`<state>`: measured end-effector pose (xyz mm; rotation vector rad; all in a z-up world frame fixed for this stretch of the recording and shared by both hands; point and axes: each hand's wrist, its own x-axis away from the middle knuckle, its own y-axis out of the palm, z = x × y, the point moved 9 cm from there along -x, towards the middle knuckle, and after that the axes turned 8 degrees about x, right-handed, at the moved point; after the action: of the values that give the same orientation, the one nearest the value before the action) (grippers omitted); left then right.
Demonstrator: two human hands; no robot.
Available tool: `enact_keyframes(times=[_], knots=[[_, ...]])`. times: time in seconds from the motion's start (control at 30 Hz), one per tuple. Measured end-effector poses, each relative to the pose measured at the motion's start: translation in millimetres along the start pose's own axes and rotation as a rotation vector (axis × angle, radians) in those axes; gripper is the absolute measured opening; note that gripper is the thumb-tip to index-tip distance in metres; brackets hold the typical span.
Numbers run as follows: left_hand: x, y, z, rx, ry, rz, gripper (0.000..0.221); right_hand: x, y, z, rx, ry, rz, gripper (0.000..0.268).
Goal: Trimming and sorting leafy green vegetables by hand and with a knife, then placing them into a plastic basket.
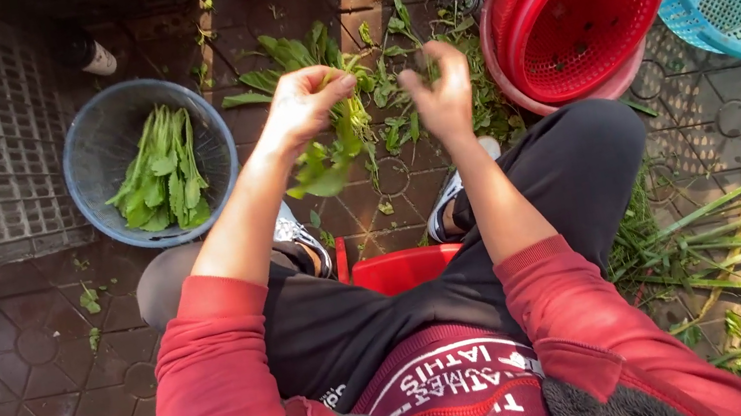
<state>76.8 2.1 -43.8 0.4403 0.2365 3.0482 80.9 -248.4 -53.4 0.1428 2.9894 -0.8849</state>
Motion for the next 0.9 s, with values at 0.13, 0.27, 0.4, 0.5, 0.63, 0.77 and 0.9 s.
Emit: enact_keyframes(times=[0.13, 0.27, 0.4, 0.5, 0.63, 0.77, 0.9], knots=[[3, 8, -29, 0.304, -0.089, 0.073, 0.026, 35, 53, -47, -0.374, -0.098, -0.228, 0.043], [-5, 15, -20, 0.419, -0.056, 0.071, 0.035, 30, 56, -63, -0.445, -0.198, -0.155, 0.016], [-11, 5, -23, 0.411, 0.067, 0.070, 0.040, 28, 43, -65, -0.394, -0.223, -0.111, 0.013], [-3, 1, -16, 0.461, -0.008, 0.119, 0.035, 33, 41, -69, -0.347, -0.240, -0.118, 0.014], [1, 15, -12, 0.517, 0.042, 0.047, 0.034, 36, 39, -76, -0.283, -0.266, -0.130, 0.012], [-2, 21, -11, 0.612, 0.078, 0.008, 0.037, 33, 39, -82, -0.224, -0.307, -0.140, 0.011], [-3, 22, -17, 0.568, 0.107, 0.002, 0.033, 36, 44, -80, -0.150, -0.331, -0.162, 0.012]])
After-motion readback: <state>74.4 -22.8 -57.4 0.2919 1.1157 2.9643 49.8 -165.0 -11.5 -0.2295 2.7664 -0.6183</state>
